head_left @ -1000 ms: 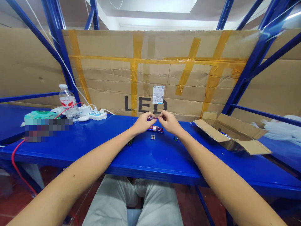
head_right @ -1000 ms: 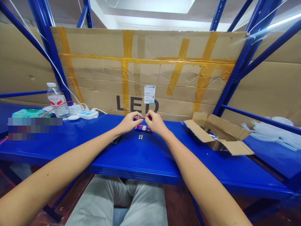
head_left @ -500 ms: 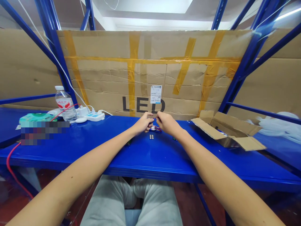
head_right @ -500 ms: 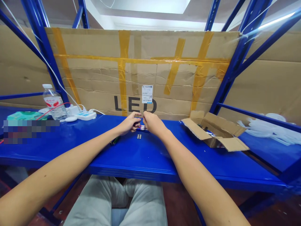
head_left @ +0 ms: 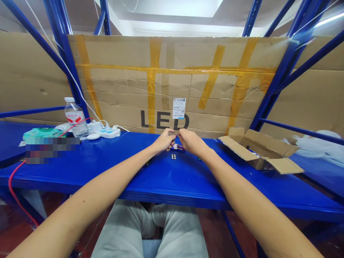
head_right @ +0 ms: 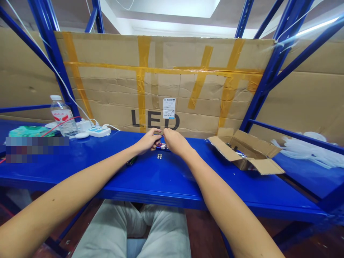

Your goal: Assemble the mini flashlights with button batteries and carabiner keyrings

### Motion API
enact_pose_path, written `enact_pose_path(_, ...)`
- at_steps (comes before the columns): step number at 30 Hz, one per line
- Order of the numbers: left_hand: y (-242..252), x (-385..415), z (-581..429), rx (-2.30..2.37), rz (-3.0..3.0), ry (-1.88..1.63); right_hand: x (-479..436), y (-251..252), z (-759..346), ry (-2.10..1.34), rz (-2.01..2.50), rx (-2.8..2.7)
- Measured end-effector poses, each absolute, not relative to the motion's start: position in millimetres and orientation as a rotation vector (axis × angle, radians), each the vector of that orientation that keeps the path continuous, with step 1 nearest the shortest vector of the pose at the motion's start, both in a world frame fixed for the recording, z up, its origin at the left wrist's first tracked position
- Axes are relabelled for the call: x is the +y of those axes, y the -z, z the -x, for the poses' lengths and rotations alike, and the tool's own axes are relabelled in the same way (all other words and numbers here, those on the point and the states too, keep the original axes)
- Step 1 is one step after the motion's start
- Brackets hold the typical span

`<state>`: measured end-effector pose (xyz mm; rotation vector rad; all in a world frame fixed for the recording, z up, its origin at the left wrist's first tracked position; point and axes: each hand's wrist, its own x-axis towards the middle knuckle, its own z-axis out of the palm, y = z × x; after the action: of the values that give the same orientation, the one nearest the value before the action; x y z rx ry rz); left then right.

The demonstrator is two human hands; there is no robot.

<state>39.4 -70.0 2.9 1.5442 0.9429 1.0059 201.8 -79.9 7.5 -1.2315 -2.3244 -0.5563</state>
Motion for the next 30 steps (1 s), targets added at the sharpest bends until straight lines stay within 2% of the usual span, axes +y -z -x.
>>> enact_pose_path(13, -4, -52, -22, 0.936, -1.536, -1.045, -71, -9, -219, 0.227, 1.262, -2.199)
enact_pose_path(15, -5, -49, -19, 0.912, -1.546, -1.068, -69, -7, -223, 0.040, 1.244, -2.158)
enact_pose_path(20, 0, -46, -17, 0.791, -1.626, -1.101, -65, 1, -220, -0.834, 1.111, -2.024)
enact_pose_path(22, 2, -46, -18, 0.746, -1.663, -1.086, -64, 4, -217, -1.053, 1.027, -2.006)
enact_pose_path(25, 3, -49, -20, 0.722, -1.745, -1.061, -64, 4, -215, -1.191, 0.953, -2.000)
enact_pose_path(30, 0, -54, -22, 0.762, -1.844, -1.116, -64, 3, -214, -1.166, 0.937, -1.957)
